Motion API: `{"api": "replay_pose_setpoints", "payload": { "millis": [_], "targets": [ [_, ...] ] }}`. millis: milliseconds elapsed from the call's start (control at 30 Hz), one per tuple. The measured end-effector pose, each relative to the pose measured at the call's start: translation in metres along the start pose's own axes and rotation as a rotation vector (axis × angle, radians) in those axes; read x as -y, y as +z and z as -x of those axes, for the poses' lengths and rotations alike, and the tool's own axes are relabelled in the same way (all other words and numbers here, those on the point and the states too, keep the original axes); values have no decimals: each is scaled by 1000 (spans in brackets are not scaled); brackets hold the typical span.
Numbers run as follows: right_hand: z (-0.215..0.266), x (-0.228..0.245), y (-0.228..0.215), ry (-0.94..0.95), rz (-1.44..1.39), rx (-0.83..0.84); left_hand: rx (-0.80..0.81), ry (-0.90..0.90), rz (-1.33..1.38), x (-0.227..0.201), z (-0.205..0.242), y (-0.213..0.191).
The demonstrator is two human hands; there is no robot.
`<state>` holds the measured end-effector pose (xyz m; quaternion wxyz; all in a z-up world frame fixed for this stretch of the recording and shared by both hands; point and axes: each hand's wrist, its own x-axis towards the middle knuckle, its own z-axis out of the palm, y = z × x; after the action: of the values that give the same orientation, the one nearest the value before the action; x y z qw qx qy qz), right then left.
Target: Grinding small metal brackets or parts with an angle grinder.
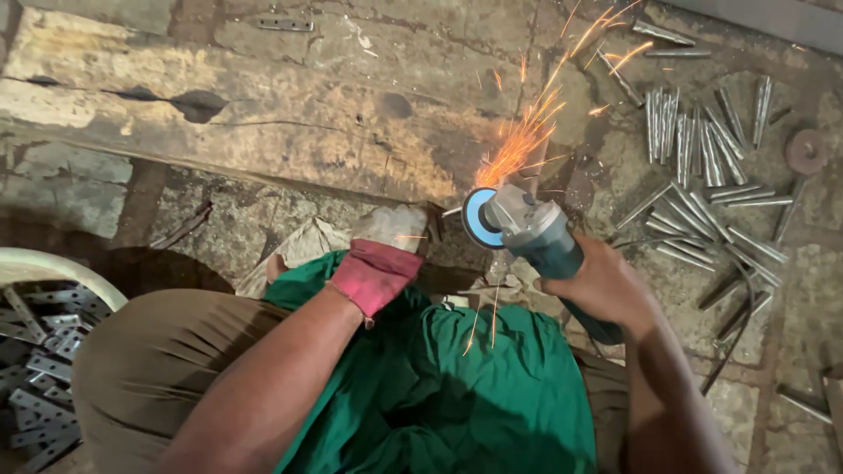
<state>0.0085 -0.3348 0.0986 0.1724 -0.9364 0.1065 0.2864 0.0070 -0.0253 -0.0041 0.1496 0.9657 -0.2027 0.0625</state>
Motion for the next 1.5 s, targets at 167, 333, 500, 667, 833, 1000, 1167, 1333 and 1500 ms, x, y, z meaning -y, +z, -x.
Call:
{"api": "replay_pose_setpoints", "payload": {
  "millis": [167, 333, 500, 667, 833, 1000, 1167, 1333, 1500],
  "targets": [
    [9, 10, -9, -55, 68, -49, -2, -85, 77, 3, -22, -21],
    [13, 7, -12, 40, 45, 20, 310, -175, 206, -2, -29, -37],
    [11, 12, -17, 56, -45, -2, 341, -241, 156, 2, -38, -19],
    [16, 28, -17, 58, -20, 21, 415, -229, 62, 3, -29, -20],
    [24, 38, -15, -36, 0, -91, 330, -160, 117, 7, -24, -14],
    [23, 36, -15, 47, 4, -85, 298, -170, 249, -4, -33, -41],
    [8, 12, -11, 2, -36, -131, 484, -400, 280, -7, -42, -41],
    [2, 13, -12, -30, -82, -80, 365, -406, 496, -15, -46, -54],
    [-1, 24, -11, 45, -34, -35, 332, -373, 475, -10, -38, -38]
  ]
}}
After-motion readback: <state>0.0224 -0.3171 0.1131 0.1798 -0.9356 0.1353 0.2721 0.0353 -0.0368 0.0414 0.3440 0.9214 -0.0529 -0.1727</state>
